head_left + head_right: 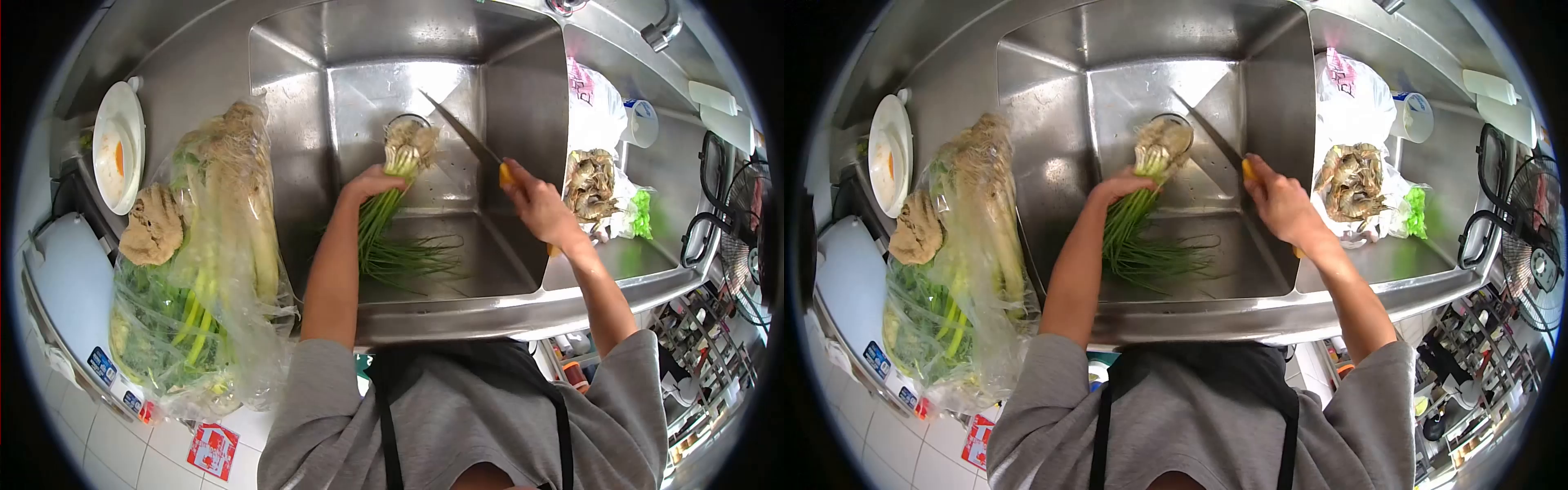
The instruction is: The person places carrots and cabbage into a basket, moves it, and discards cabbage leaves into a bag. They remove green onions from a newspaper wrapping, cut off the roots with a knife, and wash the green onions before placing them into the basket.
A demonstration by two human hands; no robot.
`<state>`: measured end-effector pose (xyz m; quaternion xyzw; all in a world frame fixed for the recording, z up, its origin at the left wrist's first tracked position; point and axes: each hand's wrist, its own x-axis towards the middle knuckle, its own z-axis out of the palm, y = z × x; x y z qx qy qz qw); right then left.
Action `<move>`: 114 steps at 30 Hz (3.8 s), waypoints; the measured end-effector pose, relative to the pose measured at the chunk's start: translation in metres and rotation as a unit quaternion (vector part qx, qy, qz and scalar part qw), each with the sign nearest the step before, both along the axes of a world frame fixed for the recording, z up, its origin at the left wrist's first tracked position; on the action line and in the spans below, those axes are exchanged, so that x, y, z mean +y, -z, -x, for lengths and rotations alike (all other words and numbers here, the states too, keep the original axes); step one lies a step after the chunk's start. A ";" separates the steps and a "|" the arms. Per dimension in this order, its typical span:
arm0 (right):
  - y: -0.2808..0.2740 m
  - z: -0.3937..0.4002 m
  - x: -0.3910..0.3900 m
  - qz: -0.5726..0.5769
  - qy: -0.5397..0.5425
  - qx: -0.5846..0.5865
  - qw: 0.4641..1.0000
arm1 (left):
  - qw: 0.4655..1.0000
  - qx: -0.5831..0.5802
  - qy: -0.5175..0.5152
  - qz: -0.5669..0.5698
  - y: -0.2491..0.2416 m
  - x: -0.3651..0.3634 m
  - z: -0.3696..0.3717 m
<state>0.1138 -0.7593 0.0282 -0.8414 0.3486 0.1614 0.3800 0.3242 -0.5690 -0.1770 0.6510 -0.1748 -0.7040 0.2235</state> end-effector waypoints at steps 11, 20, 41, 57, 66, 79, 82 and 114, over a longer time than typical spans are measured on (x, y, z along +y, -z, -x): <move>-0.019 -0.004 -0.014 -0.038 0.114 0.029 0.992 | 0.868 -0.293 -0.310 0.253 -0.105 -0.048 -0.071; -0.004 0.007 -0.012 -0.030 0.165 0.011 0.986 | 0.941 -0.287 0.151 0.101 -0.137 -0.076 -0.038; 0.001 0.014 0.034 -0.204 -0.090 0.263 0.939 | 0.882 0.009 0.470 -0.001 0.014 -0.014 0.114; 0.002 0.025 0.034 -0.194 -0.143 0.238 0.941 | 0.895 -0.079 0.437 -0.041 0.005 -0.012 0.123; 0.009 0.022 0.041 -0.188 -0.147 0.264 0.935 | 0.901 -0.108 0.419 -0.006 -0.007 -0.008 0.123; 0.072 -0.005 0.049 -0.369 -0.010 0.411 0.834 | 0.920 -0.095 0.380 -0.028 -0.013 -0.009 0.124; 0.076 0.000 0.044 -0.380 -0.003 0.393 0.837 | 0.924 -0.130 0.359 -0.014 -0.014 -0.006 0.124; -0.152 -0.045 0.018 0.211 -0.225 0.180 0.934 | 0.925 -0.128 0.357 -0.028 -0.010 0.024 0.105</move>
